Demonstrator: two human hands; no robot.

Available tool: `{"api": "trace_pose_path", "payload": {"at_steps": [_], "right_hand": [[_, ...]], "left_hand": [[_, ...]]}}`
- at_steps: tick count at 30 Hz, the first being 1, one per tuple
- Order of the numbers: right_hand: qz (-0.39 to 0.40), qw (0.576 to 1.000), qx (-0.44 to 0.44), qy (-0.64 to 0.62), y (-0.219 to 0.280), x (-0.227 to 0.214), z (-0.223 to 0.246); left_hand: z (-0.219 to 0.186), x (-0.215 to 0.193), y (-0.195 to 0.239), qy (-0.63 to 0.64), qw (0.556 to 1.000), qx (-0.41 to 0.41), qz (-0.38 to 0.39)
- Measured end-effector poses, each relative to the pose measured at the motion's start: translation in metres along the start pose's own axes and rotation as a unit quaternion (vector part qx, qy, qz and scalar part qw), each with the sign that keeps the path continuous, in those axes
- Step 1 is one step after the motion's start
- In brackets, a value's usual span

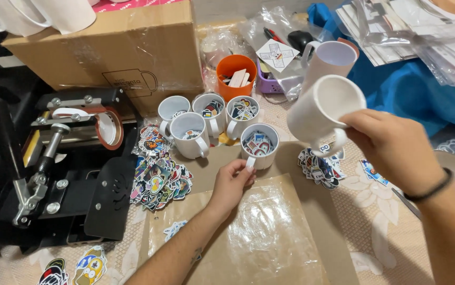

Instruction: Sorting and organizing a variety of stickers by placing them into several white mugs on a table.

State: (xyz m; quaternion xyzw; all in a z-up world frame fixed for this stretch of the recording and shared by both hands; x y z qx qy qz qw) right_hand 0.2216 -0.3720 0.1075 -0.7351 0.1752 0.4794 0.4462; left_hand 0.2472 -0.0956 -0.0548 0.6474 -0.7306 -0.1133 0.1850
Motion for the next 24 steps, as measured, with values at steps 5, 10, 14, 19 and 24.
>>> {"api": "trace_pose_path", "payload": {"at_steps": [5,10,14,19,24], "right_hand": [[-0.023,0.998,0.054,-0.021,0.09,-0.053,0.016],[0.01,0.997,0.07,-0.044,0.152,-0.052,0.029],[0.124,0.986,0.11,-0.008,0.188,-0.021,0.044],[0.209,0.971,-0.007,-0.118,0.18,0.016,0.083],[0.225,0.961,-0.125,-0.098,0.178,0.066,0.107]], "left_hand": [[-0.032,0.045,-0.022,-0.036,0.999,0.015,-0.014],[-0.039,0.08,-0.062,-0.049,0.997,0.011,-0.056],[-0.038,0.088,-0.092,-0.116,0.986,0.048,-0.112],[-0.026,0.08,-0.096,-0.172,0.971,0.059,-0.154],[-0.052,0.012,0.04,-0.224,0.962,0.156,-0.025]]}}
Point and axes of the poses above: each hand's wrist, its own y-axis away from the middle knuckle, its own x-axis out of the palm, z = x × y, the point moved 4 cm from there along -y, towards the middle knuckle, and after that the axes turned 13 degrees about -x, right-handed, at the moved point
